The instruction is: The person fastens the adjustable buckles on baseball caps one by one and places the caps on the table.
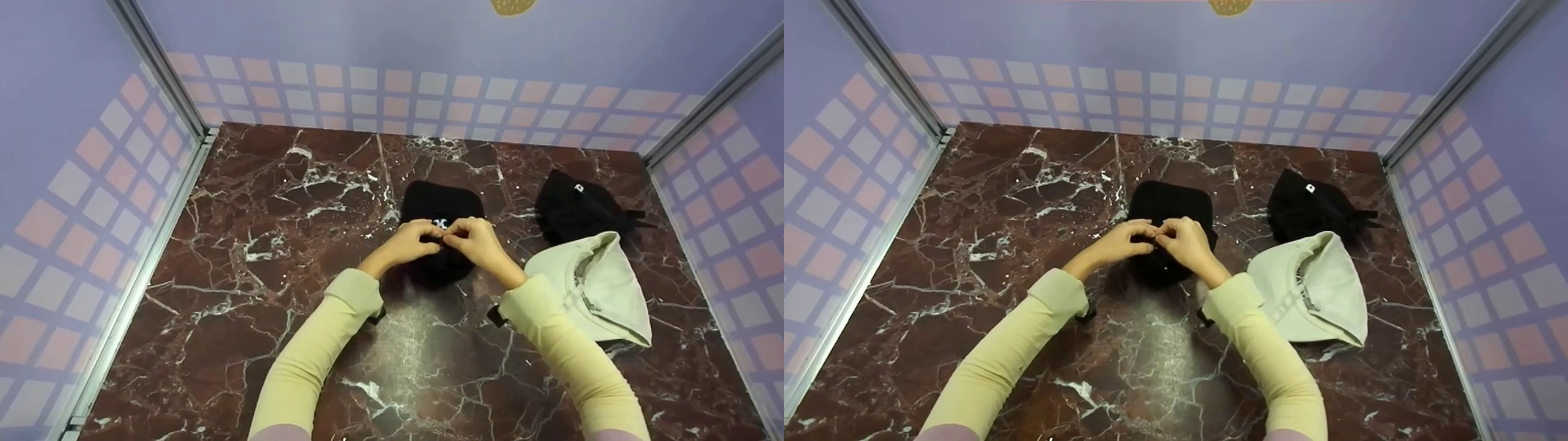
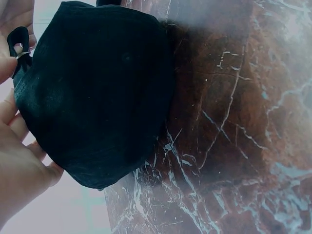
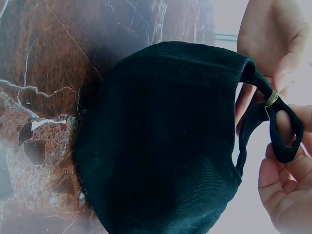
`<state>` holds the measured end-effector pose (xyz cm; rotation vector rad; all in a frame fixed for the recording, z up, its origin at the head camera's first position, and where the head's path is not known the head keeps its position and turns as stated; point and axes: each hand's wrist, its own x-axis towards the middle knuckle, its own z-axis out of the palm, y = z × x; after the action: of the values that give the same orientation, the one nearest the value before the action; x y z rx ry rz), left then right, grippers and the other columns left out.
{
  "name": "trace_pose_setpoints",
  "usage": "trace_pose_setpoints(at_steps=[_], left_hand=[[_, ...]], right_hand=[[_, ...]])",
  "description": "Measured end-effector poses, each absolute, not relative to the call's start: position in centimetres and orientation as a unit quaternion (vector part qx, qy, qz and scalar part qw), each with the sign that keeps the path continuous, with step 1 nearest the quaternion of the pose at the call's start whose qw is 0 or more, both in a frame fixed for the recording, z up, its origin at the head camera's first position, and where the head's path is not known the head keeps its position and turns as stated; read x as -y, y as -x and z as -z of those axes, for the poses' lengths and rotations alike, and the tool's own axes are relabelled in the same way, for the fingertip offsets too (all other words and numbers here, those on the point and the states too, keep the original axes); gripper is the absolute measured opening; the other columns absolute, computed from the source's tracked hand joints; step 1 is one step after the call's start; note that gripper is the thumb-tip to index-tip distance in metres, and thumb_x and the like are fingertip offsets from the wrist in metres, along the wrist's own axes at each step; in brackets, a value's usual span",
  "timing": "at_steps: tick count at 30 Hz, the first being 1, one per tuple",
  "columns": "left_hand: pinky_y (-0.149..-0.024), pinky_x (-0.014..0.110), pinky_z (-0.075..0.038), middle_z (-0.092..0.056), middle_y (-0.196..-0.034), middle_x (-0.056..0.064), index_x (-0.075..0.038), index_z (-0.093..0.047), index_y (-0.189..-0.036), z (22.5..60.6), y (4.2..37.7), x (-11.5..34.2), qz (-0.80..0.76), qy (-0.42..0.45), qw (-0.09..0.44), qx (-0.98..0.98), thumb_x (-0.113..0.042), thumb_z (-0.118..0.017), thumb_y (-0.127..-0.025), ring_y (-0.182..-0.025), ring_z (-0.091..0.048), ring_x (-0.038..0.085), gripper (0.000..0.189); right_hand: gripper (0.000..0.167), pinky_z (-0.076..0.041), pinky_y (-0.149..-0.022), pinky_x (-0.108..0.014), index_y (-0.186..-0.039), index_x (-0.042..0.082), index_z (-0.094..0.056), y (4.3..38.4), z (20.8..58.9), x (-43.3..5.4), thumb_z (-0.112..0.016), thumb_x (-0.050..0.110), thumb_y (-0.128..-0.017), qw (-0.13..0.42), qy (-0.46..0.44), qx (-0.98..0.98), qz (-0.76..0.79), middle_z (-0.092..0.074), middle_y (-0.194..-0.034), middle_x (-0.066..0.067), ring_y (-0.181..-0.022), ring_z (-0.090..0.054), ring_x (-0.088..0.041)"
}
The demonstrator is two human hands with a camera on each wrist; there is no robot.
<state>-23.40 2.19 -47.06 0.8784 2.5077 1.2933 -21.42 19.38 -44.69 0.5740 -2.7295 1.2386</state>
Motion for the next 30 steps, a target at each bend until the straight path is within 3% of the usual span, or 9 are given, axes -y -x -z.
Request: trace_pose_setpoints(at_steps=[6, 13, 20, 26, 30], left_hand=[[-0.102, 0.031, -0.030, -0.065, -0.102, 0.009, -0.001, -0.065, -0.095, 47.1, 23.3, -2.3, -0.438, -0.303, 0.073, -0.844, -0.011, -0.063, -0.075, -0.106, -0.052, 0.023, 0.023], [-0.100, 0.032, -0.032, -0.066, -0.098, 0.008, -0.001, -0.066, -0.089, 47.1, 23.0, -2.6, -0.444, -0.294, 0.048, -0.845, -0.011, -0.062, -0.073, -0.107, -0.052, 0.023, 0.019], [-0.093, 0.033, -0.038, -0.064, -0.097, 0.010, -0.002, -0.066, -0.089, 47.3, 23.0, -2.7, -0.452, -0.277, 0.043, -0.847, -0.014, -0.063, -0.072, -0.102, -0.054, 0.022, 0.020], [-0.088, 0.031, -0.040, -0.062, -0.096, 0.011, -0.002, -0.066, -0.088, 47.4, 23.1, -2.6, -0.464, -0.264, 0.053, -0.844, -0.013, -0.063, -0.073, -0.095, -0.055, 0.021, 0.019], [-0.085, 0.029, -0.042, -0.063, -0.096, 0.010, -0.002, -0.066, -0.089, 47.4, 23.1, -2.6, -0.469, -0.254, 0.059, -0.844, -0.014, -0.063, -0.073, -0.093, -0.056, 0.020, 0.019]], right_hand=[[0.004, -0.039, -0.065, -0.023, -0.073, 0.002, -0.068, 21.4, 44.7, -19.5, -0.067, 0.006, -0.074, 0.033, -0.181, 0.895, -0.407, -0.067, -0.075, -0.011, -0.071, -0.052, -0.016], [0.005, -0.038, -0.067, -0.026, -0.075, 0.000, -0.068, 21.3, 44.9, -19.4, -0.067, 0.004, -0.073, 0.040, -0.176, 0.895, -0.408, -0.066, -0.076, -0.014, -0.073, -0.052, -0.022], [0.006, -0.039, -0.066, -0.027, -0.078, 0.003, -0.069, 21.2, 44.8, -19.7, -0.067, 0.006, -0.074, 0.042, -0.194, 0.895, -0.398, -0.066, -0.078, -0.011, -0.072, -0.051, -0.019], [0.024, -0.040, -0.081, -0.041, -0.097, 0.005, -0.065, 21.2, 44.4, -20.6, -0.068, 0.009, -0.073, 0.045, -0.266, 0.894, -0.357, -0.062, -0.099, -0.011, -0.091, -0.051, -0.025], [0.039, -0.038, -0.090, -0.044, -0.110, 0.003, -0.058, 20.9, 44.5, -20.9, -0.067, 0.012, -0.073, 0.036, -0.298, 0.903, -0.307, -0.057, -0.111, -0.013, -0.103, -0.050, -0.028]])
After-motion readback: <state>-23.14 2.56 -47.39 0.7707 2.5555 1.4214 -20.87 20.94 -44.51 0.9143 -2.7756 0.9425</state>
